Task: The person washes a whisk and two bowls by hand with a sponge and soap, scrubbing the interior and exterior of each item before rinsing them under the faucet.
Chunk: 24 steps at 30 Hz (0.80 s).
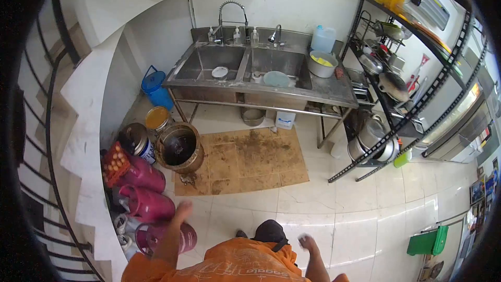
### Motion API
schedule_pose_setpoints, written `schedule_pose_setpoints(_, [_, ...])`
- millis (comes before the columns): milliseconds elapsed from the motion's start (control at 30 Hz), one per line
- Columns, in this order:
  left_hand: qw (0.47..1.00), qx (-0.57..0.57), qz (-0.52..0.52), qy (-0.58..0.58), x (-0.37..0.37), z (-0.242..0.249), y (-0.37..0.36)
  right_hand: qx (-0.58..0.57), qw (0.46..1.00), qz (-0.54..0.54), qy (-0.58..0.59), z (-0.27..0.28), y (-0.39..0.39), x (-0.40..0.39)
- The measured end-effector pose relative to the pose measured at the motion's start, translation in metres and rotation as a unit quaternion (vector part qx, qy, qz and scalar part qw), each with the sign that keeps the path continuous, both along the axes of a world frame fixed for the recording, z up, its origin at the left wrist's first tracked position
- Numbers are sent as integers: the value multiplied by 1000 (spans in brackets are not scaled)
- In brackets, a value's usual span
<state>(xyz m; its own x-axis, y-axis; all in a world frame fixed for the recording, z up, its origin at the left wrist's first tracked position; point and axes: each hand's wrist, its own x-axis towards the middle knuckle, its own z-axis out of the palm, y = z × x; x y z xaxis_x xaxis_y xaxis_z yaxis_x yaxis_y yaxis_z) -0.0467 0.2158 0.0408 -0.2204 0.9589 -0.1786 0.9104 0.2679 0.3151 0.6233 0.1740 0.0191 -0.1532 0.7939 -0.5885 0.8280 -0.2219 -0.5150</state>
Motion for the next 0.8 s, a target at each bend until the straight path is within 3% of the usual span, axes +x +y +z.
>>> schedule_pose_setpoints(33, [975,53,16,-214,7,86,85,-209,932,-289,70,-66,-40,39])
schedule_pose_setpoints(67, [938,69,96,-325,12,108,153,-274,897,-346,28,-45,-45,41])
schedule_pose_setpoints(100, [920,92,77,-373,13,129,214,-293,886,-359,0,-28,-37,38])
schedule_pose_setpoints(133, [930,126,54,-342,21,163,262,-305,874,-378,-17,-22,-20,37])
schedule_pose_setpoints(167, [937,162,31,-309,30,186,303,-299,874,-382,-23,-20,11,37])
schedule_pose_setpoints(267, [908,190,34,-371,47,175,398,-246,891,-379,-37,-24,116,45])
schedule_pose_setpoints(333, [929,124,20,-349,69,190,440,-156,924,-343,-60,-34,191,68])
schedule_pose_setpoints(400, [939,67,2,-337,88,213,482,19,961,-263,-86,-39,301,73])
schedule_pose_setpoints(467, [937,73,-7,-342,87,210,530,220,956,-181,-76,-19,452,44])
schedule_pose_setpoints(500, [932,77,1,-355,91,217,556,240,951,-182,-74,13,536,12])
schedule_pose_setpoints(567, [921,91,-13,-379,102,220,618,265,946,-160,99,149,669,-84])
schedule_pose_setpoints(600, [915,100,-35,-390,110,216,653,248,951,-147,113,179,722,-113])
schedule_pose_setpoints(700, [914,121,-154,-356,138,195,767,332,929,-86,140,215,832,-181])
schedule_pose_setpoints(767, [908,94,-214,-349,161,159,843,236,941,-147,191,194,889,-207])
schedule_pose_setpoints(800, [903,86,-239,-345,173,140,878,267,945,-117,146,174,915,-212])
